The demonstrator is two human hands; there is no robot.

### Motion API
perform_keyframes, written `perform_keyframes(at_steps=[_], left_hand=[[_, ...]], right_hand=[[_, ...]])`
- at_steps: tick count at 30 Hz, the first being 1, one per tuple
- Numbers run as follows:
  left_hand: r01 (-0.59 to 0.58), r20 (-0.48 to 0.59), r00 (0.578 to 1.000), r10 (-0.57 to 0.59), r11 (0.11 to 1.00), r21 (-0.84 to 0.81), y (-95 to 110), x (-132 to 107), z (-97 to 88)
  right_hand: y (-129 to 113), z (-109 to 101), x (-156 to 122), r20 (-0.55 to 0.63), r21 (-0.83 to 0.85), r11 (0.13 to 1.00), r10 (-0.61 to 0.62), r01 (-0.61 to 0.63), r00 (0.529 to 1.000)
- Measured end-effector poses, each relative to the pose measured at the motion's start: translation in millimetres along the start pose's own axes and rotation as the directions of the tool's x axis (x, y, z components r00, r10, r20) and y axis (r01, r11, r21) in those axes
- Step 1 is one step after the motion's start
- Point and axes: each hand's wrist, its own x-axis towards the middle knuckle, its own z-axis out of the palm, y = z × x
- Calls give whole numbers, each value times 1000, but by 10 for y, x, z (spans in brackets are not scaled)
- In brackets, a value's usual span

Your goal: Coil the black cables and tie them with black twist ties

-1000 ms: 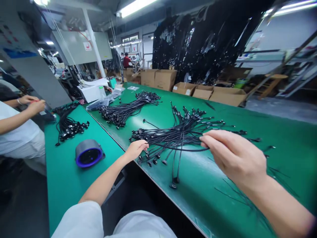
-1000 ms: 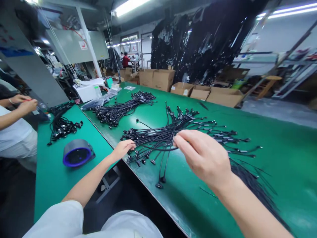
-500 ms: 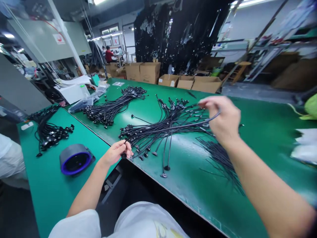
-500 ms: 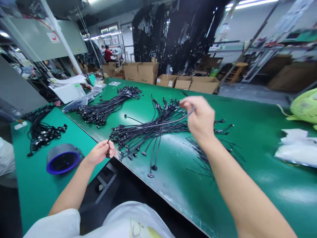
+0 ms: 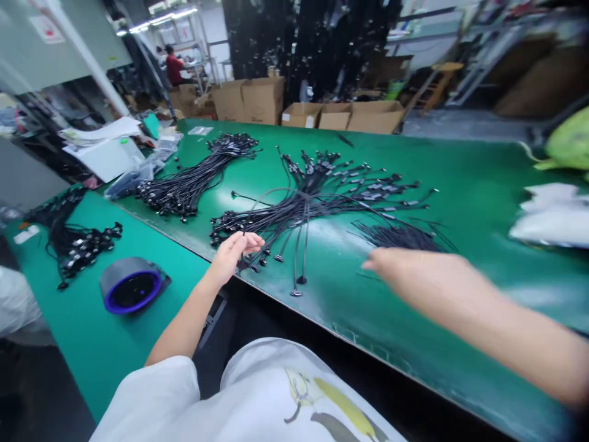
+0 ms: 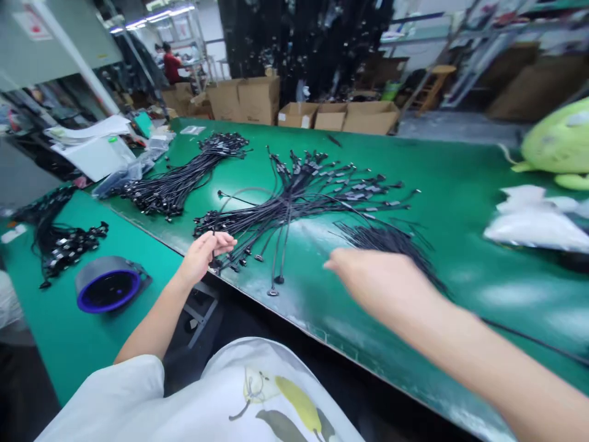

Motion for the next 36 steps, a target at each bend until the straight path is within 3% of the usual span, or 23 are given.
perform_keyframes(at_steps=[1,3,6,8,10,13,14,16,18,20,22,24,26,28,29,31,33,34,36], left_hand=[[-58,43,998,53,990,130,-8,2,184],[-168,233,968,95,933,318,-28,-44,554],[-192,554,832,-44,913,361,-64,-176,963],[-115,624,769,-141,929,352,-94,-233,1084],[13,636,742,-213,953,304,-117,-234,1084],[346,690,674,-264,938,22,-77,-150,911],[448,684,684,-252,886,-122,-35,-113,827],[509,564,794,-227,754,-414,81,-45,659],[427,373,899,-232,654,-624,200,4,530],[340,249,940,-232,600,-724,273,40,466],[299,210,954,-214,627,-720,275,78,475],[251,190,967,-169,763,-596,210,117,561],[164,189,977,-103,924,-347,108,127,722],[45,267,963,-28,997,-59,1,75,933],[-2,357,934,-18,998,57,-46,23,1038],[-22,583,808,-83,985,171,-122,-105,1207],[82,709,685,-166,985,151,-172,-212,1294],[161,714,675,-184,982,101,-189,-242,1312],[289,639,745,-192,956,-51,-209,-246,1329]], right_hand=[[-207,52,-131,163,34,992,-125,121,979],[-554,70,-252,326,112,968,-250,225,912],[-709,-32,-195,319,163,980,-161,113,934],[-579,-110,-158,294,195,981,-74,16,953],[-342,-151,-195,275,221,975,-29,-33,961],[100,-120,-373,211,258,965,-6,-49,978],[247,-86,-451,164,269,961,14,-58,986],[499,12,-611,55,295,952,69,-82,996],[659,131,-752,-12,322,943,94,-85,996],[707,240,-858,-33,320,945,75,-60,997],[638,301,-927,-90,242,968,82,-58,993],[452,298,-966,-167,111,993,69,-50,984],[177,238,-976,-143,41,997,-54,61,988],[-112,153,-942,-16,130,959,-252,252,968],[-228,114,-904,24,206,928,-323,311,946],[-354,71,-799,29,315,897,-334,308,942],[-339,94,-689,-33,389,900,-200,197,979],[-302,132,-646,-68,445,887,-106,125,992],[-234,256,-589,-110,603,798,81,1,991]])
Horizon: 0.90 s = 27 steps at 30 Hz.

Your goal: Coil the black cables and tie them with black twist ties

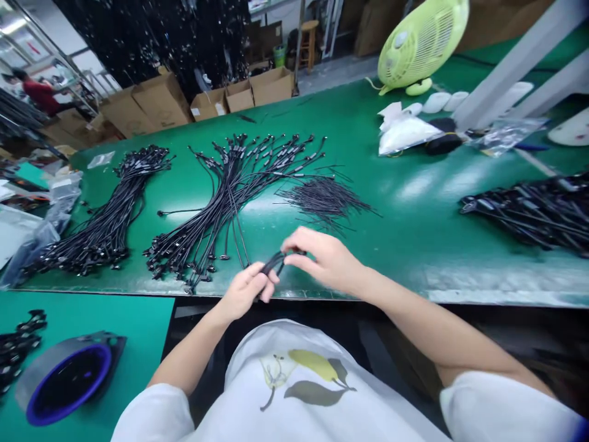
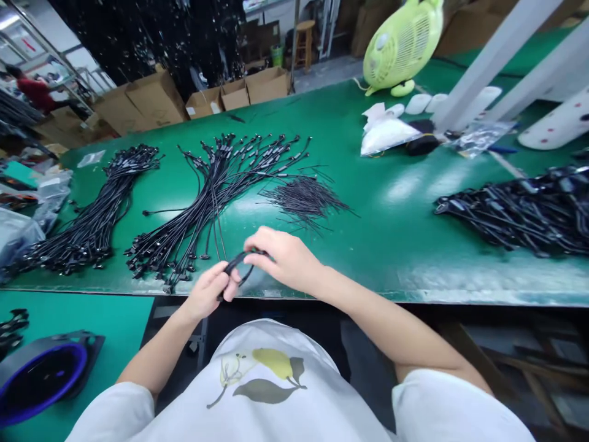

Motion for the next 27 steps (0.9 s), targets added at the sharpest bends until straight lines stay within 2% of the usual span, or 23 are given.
perform_keyframes(at_steps=[2,5,6,8,11,12,13,14,16,17,20,23,25,27], left_hand=[[-28,-115,993,13,991,-128,1,44,-4],[9,-147,989,-29,991,-132,-29,122,38],[17,-151,988,-33,994,-108,-58,140,65],[-16,-187,982,2,997,-76,-141,160,123],[-101,-268,958,98,995,2,-250,164,173],[-109,-266,956,120,992,56,-263,164,176],[-103,-242,962,130,987,120,-261,164,172],[-86,-204,971,125,979,186,-244,164,165],[-33,-110,991,70,952,303,-179,165,143],[-7,-67,997,32,938,347,-141,167,133],[47,72,994,-84,907,419,-59,190,111],[61,155,978,-143,894,445,-71,247,112],[34,153,982,-107,908,418,-118,278,139],[26,187,979,-84,956,292,-165,275,192]], right_hand=[[99,126,10,-49,213,966,157,-144,986],[136,352,2,-22,514,796,385,-320,922],[126,412,4,-37,602,726,441,-333,897],[92,493,22,-85,769,576,521,-277,849],[36,542,76,-43,934,308,603,-182,797],[16,548,91,-38,951,262,619,-161,785],[-5,551,101,-60,955,263,627,-139,777],[-29,552,104,-105,947,300,627,-114,772],[-87,544,87,-191,919,387,601,-74,776],[-119,536,69,-193,914,398,586,-72,787],[-200,507,2,-60,941,307,561,-140,826],[-237,508,-31,22,961,217,561,-173,827],[-239,519,-32,-9,966,215,581,-143,814],[-221,501,-35,-43,953,267,588,-144,808]])
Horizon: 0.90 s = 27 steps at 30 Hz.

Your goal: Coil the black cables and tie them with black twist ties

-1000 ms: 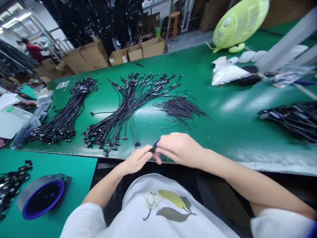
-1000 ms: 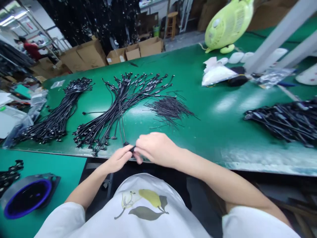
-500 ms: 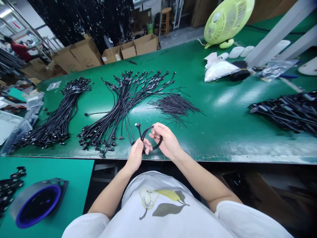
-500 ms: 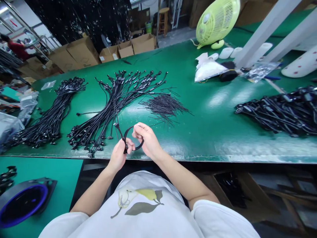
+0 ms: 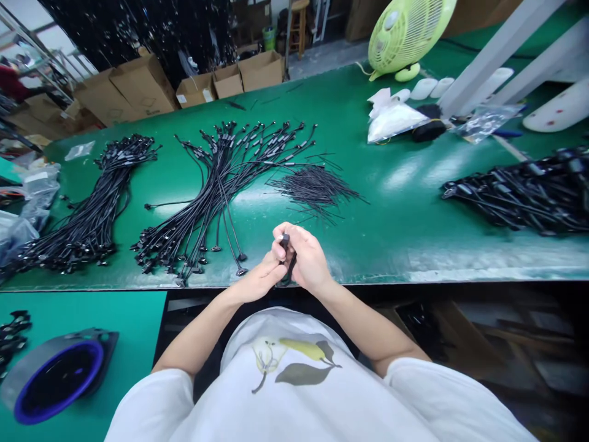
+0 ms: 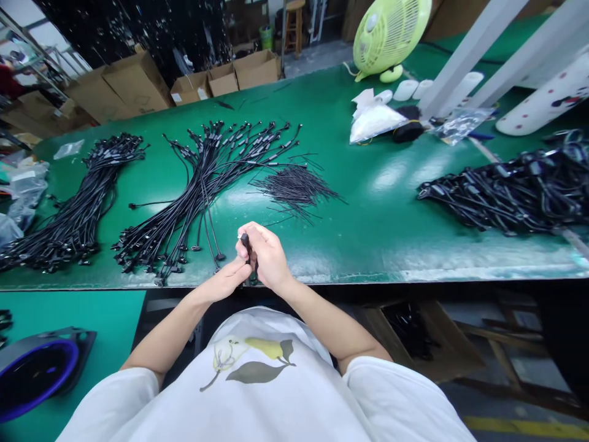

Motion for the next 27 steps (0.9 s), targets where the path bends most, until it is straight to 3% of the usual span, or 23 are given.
perform_keyframes(at_steps=[3,4,6,8,9,11,12,15,18,20,22,27], left_hand=[[111,191,980,-45,930,-350,-9,-51,97],[167,229,971,-69,882,-440,-6,-75,112],[218,186,973,-139,826,-519,-6,-108,102],[192,29,980,-199,886,-423,-17,-111,46],[176,-47,979,-198,938,-299,-23,-104,10],[155,-115,982,-150,987,34,-28,-88,-57],[142,-108,986,-123,972,188,-21,-84,-82],[106,-13,994,-112,893,436,28,-112,-113],[60,88,988,-125,848,526,75,-189,-111],[21,127,985,-117,809,588,77,-240,-111],[-15,130,987,-93,759,651,59,-272,-109],[-46,109,993,-34,751,658,21,-259,-74]], right_hand=[[-126,-125,13,118,-264,961,-57,86,991],[-195,-188,14,178,-405,898,-109,174,978],[-338,-317,4,281,-673,633,-260,383,924],[-423,-409,-21,436,-802,293,-309,521,845],[-426,-433,-38,531,-801,160,-256,578,807],[-353,-441,-77,674,-739,-7,-21,674,738],[-292,-432,-96,683,-721,-55,114,691,722],[-135,-409,-133,526,-785,-127,384,607,759],[-125,-423,-157,450,-845,-34,497,534,742],[-153,-448,-178,476,-848,62,525,526,706],[-147,-477,-210,492,-841,79,522,535,697],[51,-516,-333,549,-762,-108,416,639,725]])
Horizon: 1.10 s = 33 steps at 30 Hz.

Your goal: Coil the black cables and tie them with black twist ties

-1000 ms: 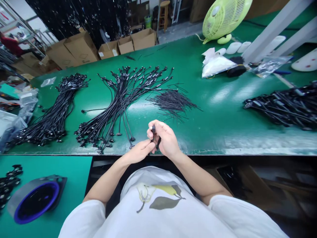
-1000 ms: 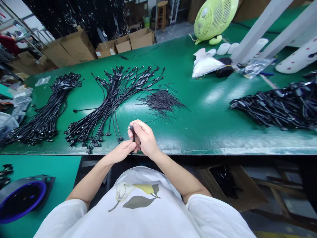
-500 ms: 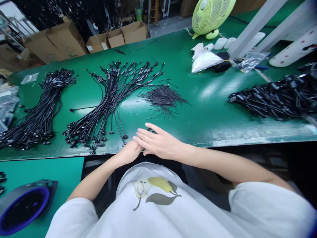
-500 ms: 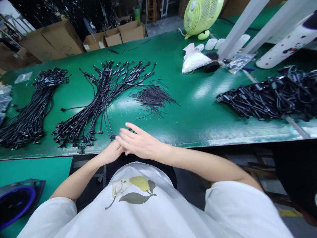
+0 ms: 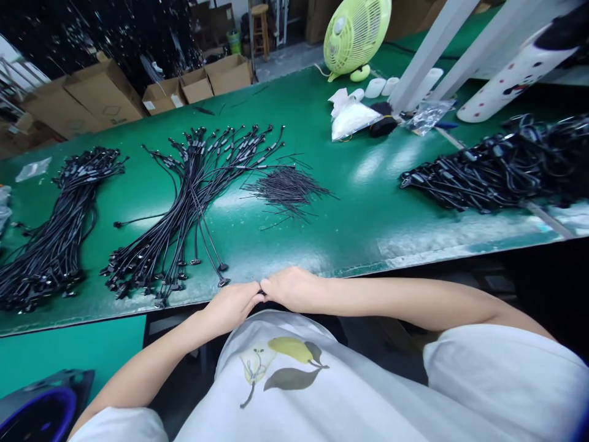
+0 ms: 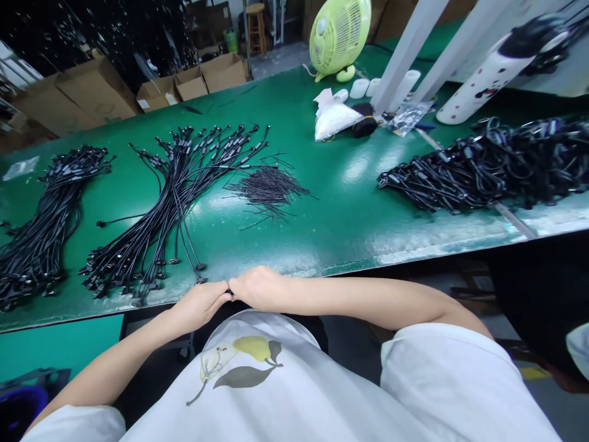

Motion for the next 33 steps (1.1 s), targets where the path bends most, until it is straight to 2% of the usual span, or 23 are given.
perform_keyframes(at_steps=[4,6,7,8,9,10,11,12,13,16,22,27,30,31,32,33], left_hand=[[100,35,995,-98,993,-60,-51,27,32],[180,1,983,-182,972,-150,-133,22,57],[222,-24,972,-234,946,-236,-181,18,72],[255,-50,956,-289,903,-346,-226,15,91],[271,-67,938,-339,842,-467,-263,17,112],[266,-79,922,-379,767,-584,-286,25,135],[239,-88,910,-404,688,-685,-293,39,158],[198,-100,905,-414,617,-762,-284,60,181],[156,-113,903,-414,561,-813,-263,84,202],[76,-154,896,-417,484,-872,-169,162,239],[2,-178,861,-476,355,-935,-101,270,221],[-30,-166,885,-434,304,-952,-80,366,210],[-39,-168,895,-412,304,-952,-40,410,209],[-41,-170,897,-408,306,-951,-27,423,215],[-43,-174,898,-404,312,-949,-17,437,226],[-47,-182,898,-401,324,-945,-13,453,243]], right_hand=[[70,63,32,-50,-53,997,-65,62,997],[318,-12,52,-144,43,996,-70,77,987],[512,-72,58,-236,113,993,-10,38,972],[744,-137,60,-343,186,981,111,-48,933],[1002,-200,58,-443,263,951,266,-159,856],[1268,-252,52,-516,333,894,439,-301,736],[1524,-288,43,-551,376,827,562,-418,617],[1751,-306,34,-567,394,786,616,-476,547],[1937,-304,26,-576,401,756,648,-518,499],[2231,-224,12,-596,378,743,652,-553,468],[2192,-92,-82,-656,334,712,646,-618,391],[2072,-117,-173,-653,307,689,654,-657,381],[1897,-171,-176,-629,320,647,691,-692,356],[1789,-179,-156,-622,345,653,697,-674,357],[1651,-175,-120,-607,386,679,697,-625,382],[1484,-154,-69,-576,443,713,691,-543,437]])
